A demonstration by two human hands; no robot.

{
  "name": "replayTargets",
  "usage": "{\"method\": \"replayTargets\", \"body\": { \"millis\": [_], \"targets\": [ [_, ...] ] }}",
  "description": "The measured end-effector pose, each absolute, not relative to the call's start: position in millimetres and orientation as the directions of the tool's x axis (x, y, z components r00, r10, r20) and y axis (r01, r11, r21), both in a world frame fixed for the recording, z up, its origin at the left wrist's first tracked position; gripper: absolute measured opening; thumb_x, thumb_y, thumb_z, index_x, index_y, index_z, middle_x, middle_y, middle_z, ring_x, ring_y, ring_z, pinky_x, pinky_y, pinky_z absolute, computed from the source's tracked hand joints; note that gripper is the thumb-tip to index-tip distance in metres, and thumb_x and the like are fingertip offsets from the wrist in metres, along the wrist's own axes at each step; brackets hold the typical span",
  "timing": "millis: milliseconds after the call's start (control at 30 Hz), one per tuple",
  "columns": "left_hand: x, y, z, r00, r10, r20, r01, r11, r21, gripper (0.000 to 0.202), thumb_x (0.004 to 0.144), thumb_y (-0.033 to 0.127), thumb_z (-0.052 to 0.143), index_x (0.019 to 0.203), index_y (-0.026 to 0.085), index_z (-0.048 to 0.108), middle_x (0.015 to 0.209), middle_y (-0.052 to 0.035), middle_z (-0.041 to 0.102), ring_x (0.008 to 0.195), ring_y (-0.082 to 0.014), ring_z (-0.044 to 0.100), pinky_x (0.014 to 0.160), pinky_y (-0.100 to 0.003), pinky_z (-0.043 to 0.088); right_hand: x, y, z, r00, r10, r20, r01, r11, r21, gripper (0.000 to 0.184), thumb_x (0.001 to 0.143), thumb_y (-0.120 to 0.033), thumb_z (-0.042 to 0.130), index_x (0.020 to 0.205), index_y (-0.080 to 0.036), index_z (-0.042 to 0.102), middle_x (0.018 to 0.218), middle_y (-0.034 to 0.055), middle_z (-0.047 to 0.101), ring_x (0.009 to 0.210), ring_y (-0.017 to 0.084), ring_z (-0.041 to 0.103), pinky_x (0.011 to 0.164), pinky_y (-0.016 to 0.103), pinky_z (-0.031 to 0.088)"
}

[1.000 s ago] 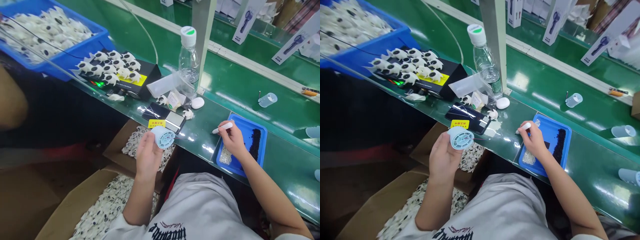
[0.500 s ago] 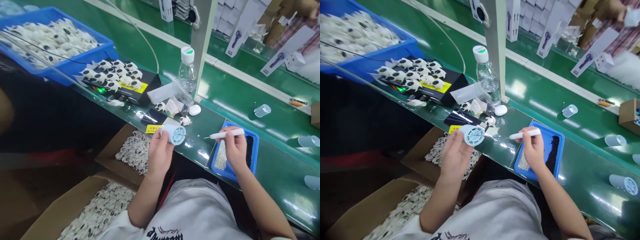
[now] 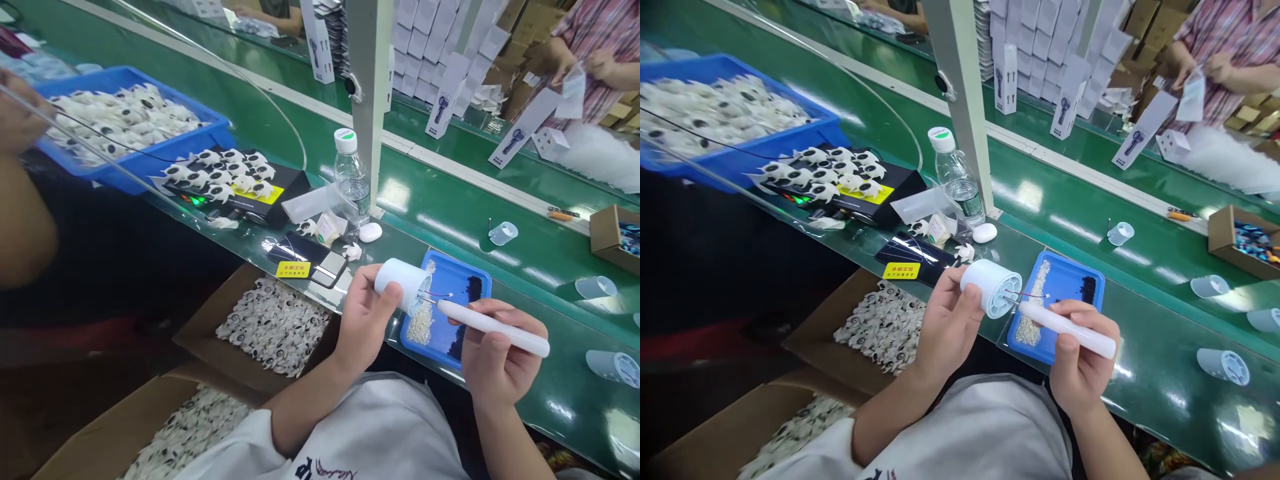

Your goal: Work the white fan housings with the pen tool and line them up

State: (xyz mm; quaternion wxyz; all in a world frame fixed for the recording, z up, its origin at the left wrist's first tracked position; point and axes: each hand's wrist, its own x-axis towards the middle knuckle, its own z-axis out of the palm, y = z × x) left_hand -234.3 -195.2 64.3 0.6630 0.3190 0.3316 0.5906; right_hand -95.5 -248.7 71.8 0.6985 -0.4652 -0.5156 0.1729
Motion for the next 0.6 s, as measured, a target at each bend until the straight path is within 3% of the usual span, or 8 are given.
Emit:
{"method": "replayTargets", "body": {
  "millis": [267,600],
  "targets": [
    [-224,-205,70,0.119,0.993,-0.016,-0.542,0.078,0.837,0.043,0.073,0.055,0.075,0.084,0.019,0.053,0.087,-0.0006,0.06,0.075,-0.0107,0.057,0.066,-0.023,0.049,-87,-257,72,0.422,0.673,0.607,0.23,0.568,-0.79,0.013,0.092,-0.033,0.062,0.103,-0.028,0.058,0.092,0.0041,0.064,0.081,0.019,0.064,0.056,0.033,0.059],
    [-216,-210,74,0.167,0.982,-0.091,-0.467,0.16,0.87,0.047,0.069,0.058,0.077,0.085,0.019,0.055,0.078,0.0008,0.06,0.066,-0.0095,0.055,0.059,-0.021,0.047,-82,-264,58,0.419,0.606,0.677,0.356,0.576,-0.736,0.013,0.092,-0.034,0.061,0.104,-0.029,0.056,0.09,0.0033,0.063,0.082,0.02,0.066,0.063,0.037,0.06]
  ]
}}
